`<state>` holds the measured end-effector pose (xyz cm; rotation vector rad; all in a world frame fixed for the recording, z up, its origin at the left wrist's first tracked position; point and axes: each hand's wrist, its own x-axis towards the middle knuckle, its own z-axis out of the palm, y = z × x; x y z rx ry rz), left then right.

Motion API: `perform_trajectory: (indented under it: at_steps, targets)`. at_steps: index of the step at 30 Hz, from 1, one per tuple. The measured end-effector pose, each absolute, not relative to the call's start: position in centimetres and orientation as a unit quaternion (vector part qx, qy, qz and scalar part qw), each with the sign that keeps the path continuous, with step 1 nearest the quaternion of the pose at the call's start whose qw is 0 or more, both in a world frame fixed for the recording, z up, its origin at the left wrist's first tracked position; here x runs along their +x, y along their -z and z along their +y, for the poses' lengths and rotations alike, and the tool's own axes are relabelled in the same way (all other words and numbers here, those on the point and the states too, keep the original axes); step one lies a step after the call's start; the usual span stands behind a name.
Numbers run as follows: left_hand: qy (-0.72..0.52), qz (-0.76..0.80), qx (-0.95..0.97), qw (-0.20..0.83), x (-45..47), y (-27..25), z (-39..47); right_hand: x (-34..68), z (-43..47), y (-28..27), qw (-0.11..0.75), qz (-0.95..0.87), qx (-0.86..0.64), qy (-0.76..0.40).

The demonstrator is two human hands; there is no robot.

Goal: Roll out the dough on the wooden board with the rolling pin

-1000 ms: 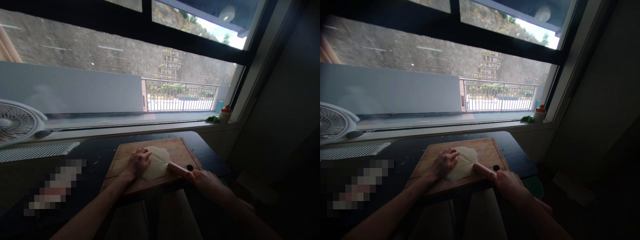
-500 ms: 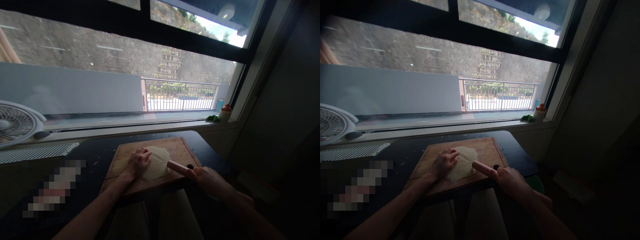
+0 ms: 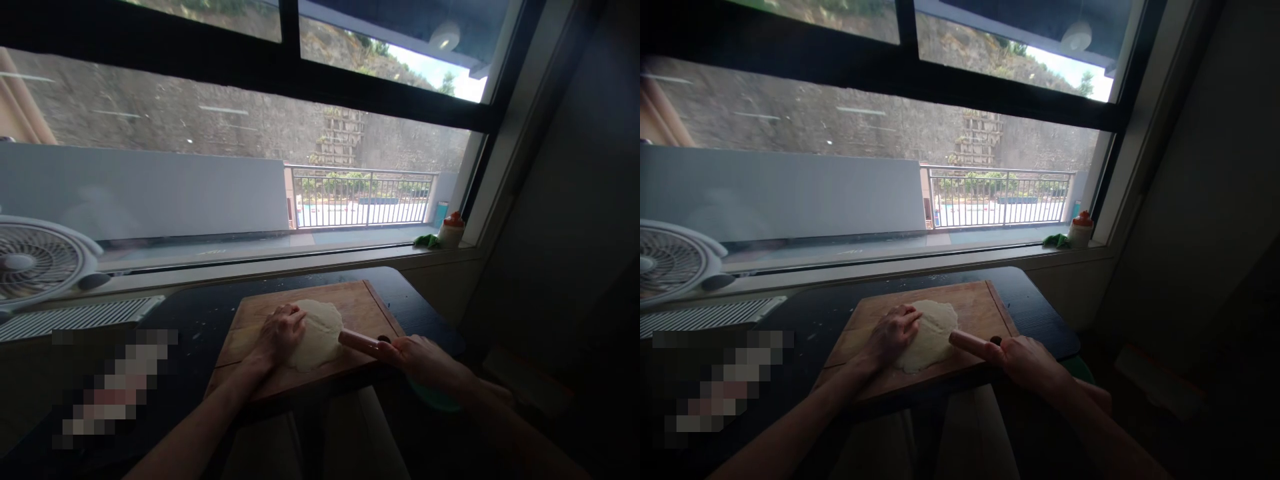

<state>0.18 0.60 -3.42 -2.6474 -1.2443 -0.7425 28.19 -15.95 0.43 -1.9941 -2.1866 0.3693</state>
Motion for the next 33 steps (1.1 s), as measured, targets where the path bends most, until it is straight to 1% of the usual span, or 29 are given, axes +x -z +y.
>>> perform_trajectory:
  at_steps: [7, 12, 16, 21, 24, 27, 30, 33]
  targets:
    - [0.242, -0.419, -0.873, 0.06, 0.3, 3.2, 0.2, 27.5, -15.8, 1.3, 0.1, -0.702, -0.695, -0.122]
    - [0.252, -0.413, -0.874, 0.054, 0.2, 3.1, 0.3, 28.1, -16.3, 1.3, 0.111, -0.706, -0.682, -0.158]
    - [0.25, -0.416, -0.873, 0.044, 0.4, 1.9, 0.0, 28.2, -16.2, 0.9, 0.116, -0.702, -0.694, -0.113]
    - [0.283, -0.374, -0.881, 0.055, 2.7, 0.1, -3.2, 24.7, -15.3, 1.0, 0.109, -0.727, -0.672, -0.089]
    - [0.215, -0.318, -0.923, 0.04, 4.2, 0.5, -5.6, 23.1, -15.4, 1.2, 0.101, -0.734, -0.668, -0.072]
    - [0.142, -0.302, -0.941, 0.046, 5.1, 1.5, -6.6, 23.7, -16.8, 1.8, 0.093, -0.727, -0.675, -0.086]
    - [0.113, -0.292, -0.947, 0.072, 6.7, 1.7, -5.5, 26.2, -19.1, 2.9, 0.085, -0.705, -0.698, -0.095]
    - [0.089, -0.327, -0.939, 0.059, 9.3, 1.1, -3.5, 28.6, -20.7, 4.0, 0.082, -0.676, -0.726, -0.092]
